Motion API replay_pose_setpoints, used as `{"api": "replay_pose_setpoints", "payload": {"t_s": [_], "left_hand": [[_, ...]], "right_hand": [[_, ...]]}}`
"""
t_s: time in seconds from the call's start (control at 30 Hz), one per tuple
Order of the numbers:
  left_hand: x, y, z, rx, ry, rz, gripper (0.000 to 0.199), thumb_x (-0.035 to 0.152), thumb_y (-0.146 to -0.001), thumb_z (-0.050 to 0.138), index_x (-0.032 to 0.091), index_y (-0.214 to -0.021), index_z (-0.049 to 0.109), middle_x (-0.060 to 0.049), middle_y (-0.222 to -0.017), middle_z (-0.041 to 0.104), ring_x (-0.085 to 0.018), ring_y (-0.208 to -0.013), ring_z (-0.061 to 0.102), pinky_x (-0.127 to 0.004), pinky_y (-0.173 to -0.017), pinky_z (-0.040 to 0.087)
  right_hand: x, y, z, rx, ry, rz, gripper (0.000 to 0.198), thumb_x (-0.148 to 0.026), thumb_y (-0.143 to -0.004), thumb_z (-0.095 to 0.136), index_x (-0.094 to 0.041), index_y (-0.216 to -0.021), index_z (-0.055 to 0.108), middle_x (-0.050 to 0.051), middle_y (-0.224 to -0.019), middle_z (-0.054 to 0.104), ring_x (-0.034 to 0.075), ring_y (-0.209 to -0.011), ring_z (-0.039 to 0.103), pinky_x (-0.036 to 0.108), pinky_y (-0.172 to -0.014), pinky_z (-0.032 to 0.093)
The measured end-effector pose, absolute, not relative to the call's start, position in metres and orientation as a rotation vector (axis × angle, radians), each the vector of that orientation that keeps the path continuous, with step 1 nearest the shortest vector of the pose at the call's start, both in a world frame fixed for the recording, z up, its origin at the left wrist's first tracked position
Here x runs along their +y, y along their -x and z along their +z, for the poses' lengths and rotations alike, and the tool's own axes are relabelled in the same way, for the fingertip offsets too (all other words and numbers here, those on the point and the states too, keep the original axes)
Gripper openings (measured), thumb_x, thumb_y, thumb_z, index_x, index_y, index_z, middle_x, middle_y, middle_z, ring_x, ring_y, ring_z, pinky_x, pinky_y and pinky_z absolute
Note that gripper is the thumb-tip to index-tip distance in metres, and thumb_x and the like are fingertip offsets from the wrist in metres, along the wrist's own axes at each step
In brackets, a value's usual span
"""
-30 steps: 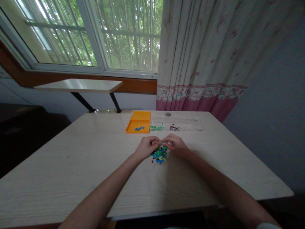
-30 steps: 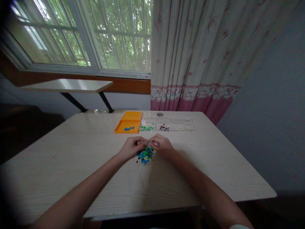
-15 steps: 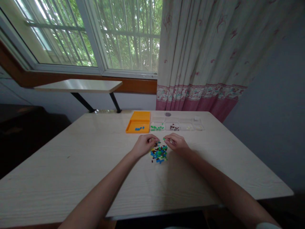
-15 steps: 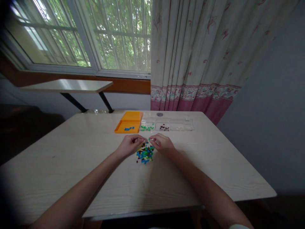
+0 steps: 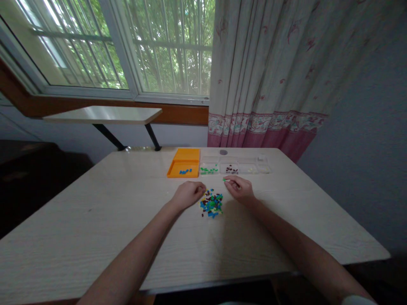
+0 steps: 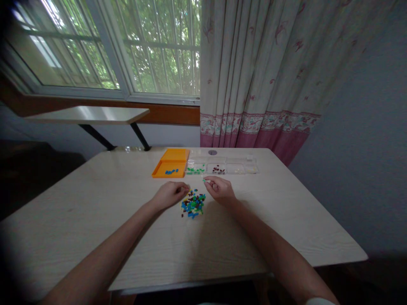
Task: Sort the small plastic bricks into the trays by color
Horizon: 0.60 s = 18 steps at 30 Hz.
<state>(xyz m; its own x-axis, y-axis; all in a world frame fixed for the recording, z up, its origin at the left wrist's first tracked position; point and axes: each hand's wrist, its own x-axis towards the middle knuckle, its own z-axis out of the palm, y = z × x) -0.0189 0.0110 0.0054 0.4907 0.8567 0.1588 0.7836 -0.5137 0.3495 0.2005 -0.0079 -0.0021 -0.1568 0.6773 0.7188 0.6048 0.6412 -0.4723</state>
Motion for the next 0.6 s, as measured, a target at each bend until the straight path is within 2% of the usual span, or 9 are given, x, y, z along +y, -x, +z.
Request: {"api": "replay_pose_setpoints", "payload": {"t_s": [0.6], "left_hand": [[0.0089,0.0177,0.0101,1.429,-2.505,0.432,0.03,0.037,-0.08,0.04,0.02,-0.085,0.064,-0.003,-0.071,0.064,-0.012,-0.06,0.053,-0.019,-0.052,0.03]], "right_hand": [[-0.0089,-0.1984,-0.0042,-1.807,1.038,0.189,0.02,-0.029,-0.077,0.05,-0.017,-0.088,0.061,-0.003,-0.054,0.051,0.005,-0.041,0.036,0.016,-0.046,0.036]]}}
